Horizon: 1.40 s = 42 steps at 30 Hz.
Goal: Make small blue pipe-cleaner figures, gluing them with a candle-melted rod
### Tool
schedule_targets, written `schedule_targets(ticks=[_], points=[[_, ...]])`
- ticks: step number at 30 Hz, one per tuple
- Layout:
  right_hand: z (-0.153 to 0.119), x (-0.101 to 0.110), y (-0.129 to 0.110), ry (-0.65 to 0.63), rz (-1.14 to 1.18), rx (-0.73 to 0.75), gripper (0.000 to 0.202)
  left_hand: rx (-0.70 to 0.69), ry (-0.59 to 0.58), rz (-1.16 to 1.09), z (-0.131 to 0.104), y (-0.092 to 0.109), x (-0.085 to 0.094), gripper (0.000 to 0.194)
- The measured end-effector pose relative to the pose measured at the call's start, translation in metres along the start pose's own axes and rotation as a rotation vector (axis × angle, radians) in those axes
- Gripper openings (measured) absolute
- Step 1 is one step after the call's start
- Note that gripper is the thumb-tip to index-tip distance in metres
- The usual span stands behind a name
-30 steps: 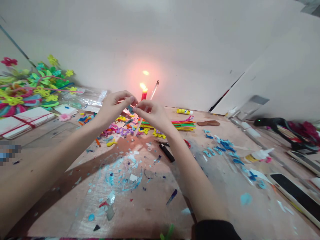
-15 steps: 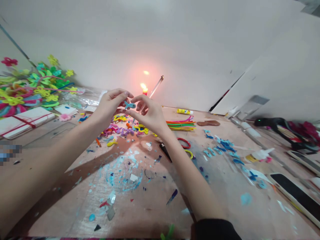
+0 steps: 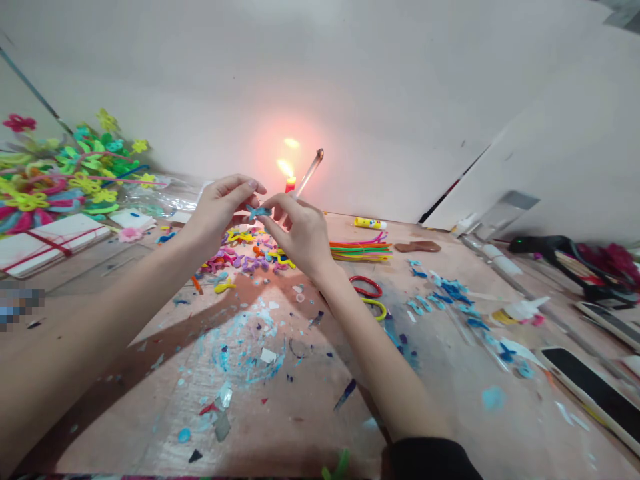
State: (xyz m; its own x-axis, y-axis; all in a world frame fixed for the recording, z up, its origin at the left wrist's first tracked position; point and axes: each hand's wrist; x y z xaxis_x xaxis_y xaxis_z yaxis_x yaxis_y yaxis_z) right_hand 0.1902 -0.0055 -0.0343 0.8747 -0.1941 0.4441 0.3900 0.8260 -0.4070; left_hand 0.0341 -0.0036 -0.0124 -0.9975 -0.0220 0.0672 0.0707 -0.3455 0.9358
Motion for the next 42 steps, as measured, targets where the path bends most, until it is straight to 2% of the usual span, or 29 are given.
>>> schedule_targets(ticks=[11,27,42], points=[[0.0002,0.0003,0.0021,0.010,0.036,-0.014,0.008,-0.021,0.011,-0.003,-0.0013,0.0038,0.0003,0.019],[0.0020,0.0019,-0.0004,0.009,0.071,-0.068,0.013,-0.060,0.017,0.015,-0.0014,0.0020,0.0015,0.015],[0.0034,0.0036,0.0009,0.020,0.126,-0.044,0.013,-0.070,0.008,-0.037,-0.0014,0.0025,0.0025,0.014]])
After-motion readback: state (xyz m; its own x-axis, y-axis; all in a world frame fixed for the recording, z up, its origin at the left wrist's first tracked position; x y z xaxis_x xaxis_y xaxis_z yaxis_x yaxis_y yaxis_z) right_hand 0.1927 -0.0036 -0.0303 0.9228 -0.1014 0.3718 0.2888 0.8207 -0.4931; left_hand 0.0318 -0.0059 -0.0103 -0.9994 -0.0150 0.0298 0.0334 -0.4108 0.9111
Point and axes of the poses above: each hand's wrist, its own z-axis towards the middle knuckle, its own x-axis out of the back of the hand, y = z × x, and after that the axes turned 9 degrees about z, right-handed
